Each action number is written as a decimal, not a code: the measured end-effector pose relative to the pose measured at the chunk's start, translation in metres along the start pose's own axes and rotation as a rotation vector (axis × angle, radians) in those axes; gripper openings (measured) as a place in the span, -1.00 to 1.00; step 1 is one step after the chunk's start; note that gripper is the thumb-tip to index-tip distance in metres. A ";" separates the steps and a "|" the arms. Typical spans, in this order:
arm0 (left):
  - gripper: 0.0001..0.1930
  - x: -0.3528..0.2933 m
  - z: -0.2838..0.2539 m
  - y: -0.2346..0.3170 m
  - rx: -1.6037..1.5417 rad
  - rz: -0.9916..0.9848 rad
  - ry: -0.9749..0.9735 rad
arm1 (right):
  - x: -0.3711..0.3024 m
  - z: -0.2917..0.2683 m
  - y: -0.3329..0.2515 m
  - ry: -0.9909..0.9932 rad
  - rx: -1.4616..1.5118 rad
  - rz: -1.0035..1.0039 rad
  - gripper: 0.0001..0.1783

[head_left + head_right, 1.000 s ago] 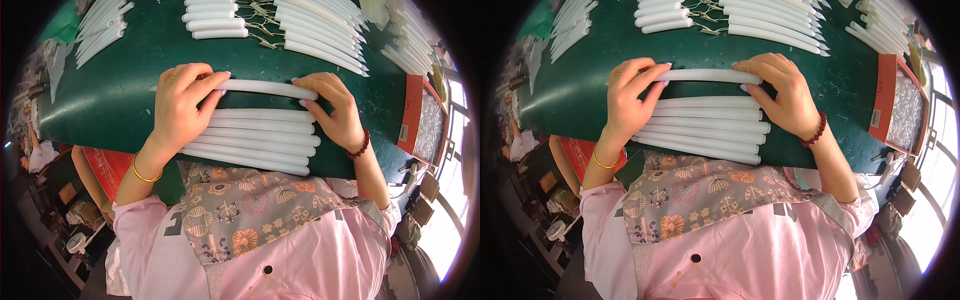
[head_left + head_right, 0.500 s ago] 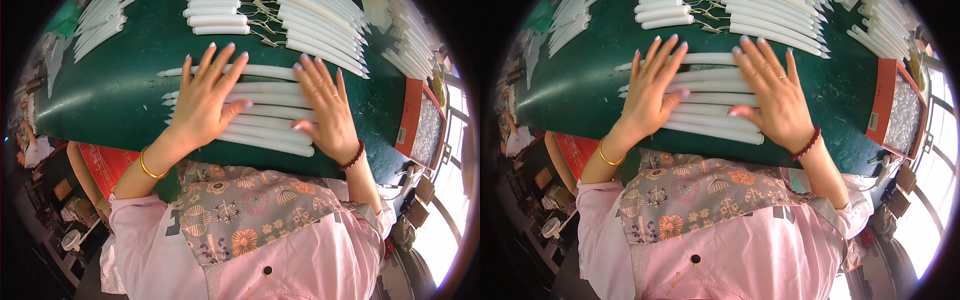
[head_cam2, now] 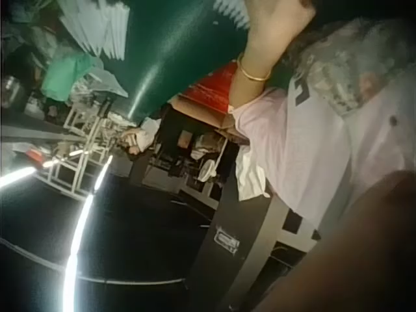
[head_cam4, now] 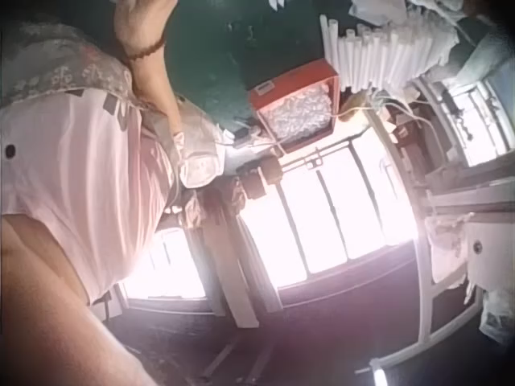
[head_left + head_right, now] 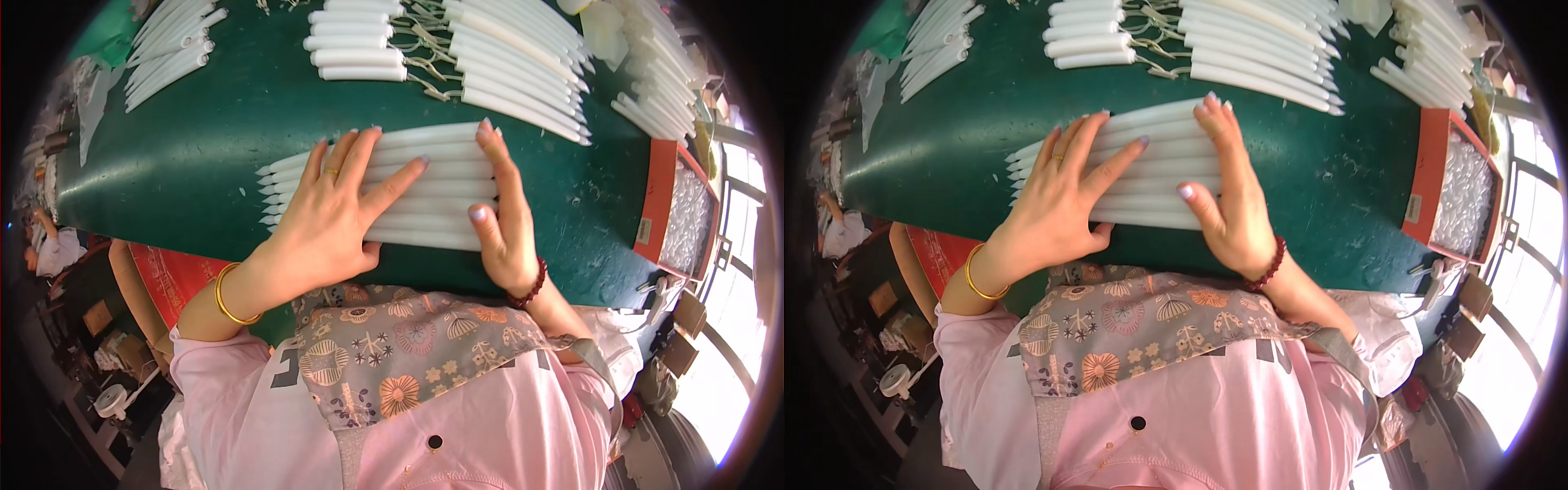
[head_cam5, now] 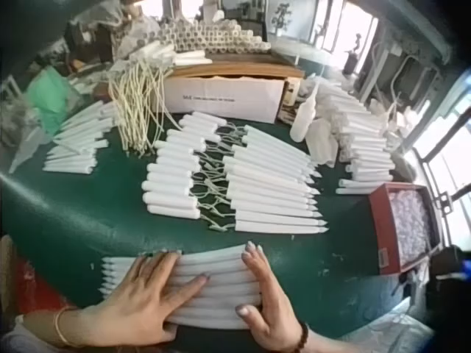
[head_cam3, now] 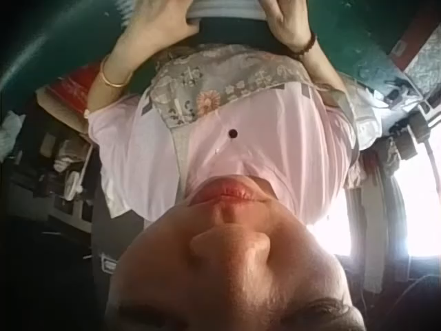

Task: Manually inserting wicks or wires into small white plastic tubes at a factory assembly line.

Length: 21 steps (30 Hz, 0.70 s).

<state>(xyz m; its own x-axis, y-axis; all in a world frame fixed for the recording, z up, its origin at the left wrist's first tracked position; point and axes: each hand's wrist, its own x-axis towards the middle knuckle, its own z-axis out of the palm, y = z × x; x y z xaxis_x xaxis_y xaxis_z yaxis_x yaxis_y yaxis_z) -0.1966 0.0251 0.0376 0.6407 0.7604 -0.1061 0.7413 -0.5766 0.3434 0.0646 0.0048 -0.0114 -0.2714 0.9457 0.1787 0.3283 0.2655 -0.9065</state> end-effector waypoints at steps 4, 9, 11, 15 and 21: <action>0.09 -0.011 -0.005 -0.013 0.071 -0.040 0.017 | 0.003 0.003 -0.010 -0.117 0.297 0.055 -0.15; -0.02 -0.033 -0.018 -0.044 0.084 -0.152 0.110 | 0.010 0.010 -0.023 -0.152 0.320 0.073 -0.23; -0.14 -0.058 -0.022 -0.059 0.091 -0.243 0.158 | 0.014 0.012 -0.016 -0.079 0.287 0.025 -0.41; -0.23 -0.088 -0.039 -0.111 0.092 -0.371 0.225 | 0.013 0.009 -0.008 0.053 0.247 0.119 -0.58; -0.33 -0.100 -0.133 -0.247 0.259 -0.377 0.428 | 0.009 0.014 -0.010 0.075 0.197 0.151 -0.73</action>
<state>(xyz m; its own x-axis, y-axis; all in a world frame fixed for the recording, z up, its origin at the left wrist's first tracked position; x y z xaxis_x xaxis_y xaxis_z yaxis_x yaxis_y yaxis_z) -0.4701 0.1314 0.0871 0.2284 0.9471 0.2257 0.9596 -0.2581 0.1120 0.0465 0.0080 -0.0063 -0.1622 0.9851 0.0568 0.1753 0.0854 -0.9808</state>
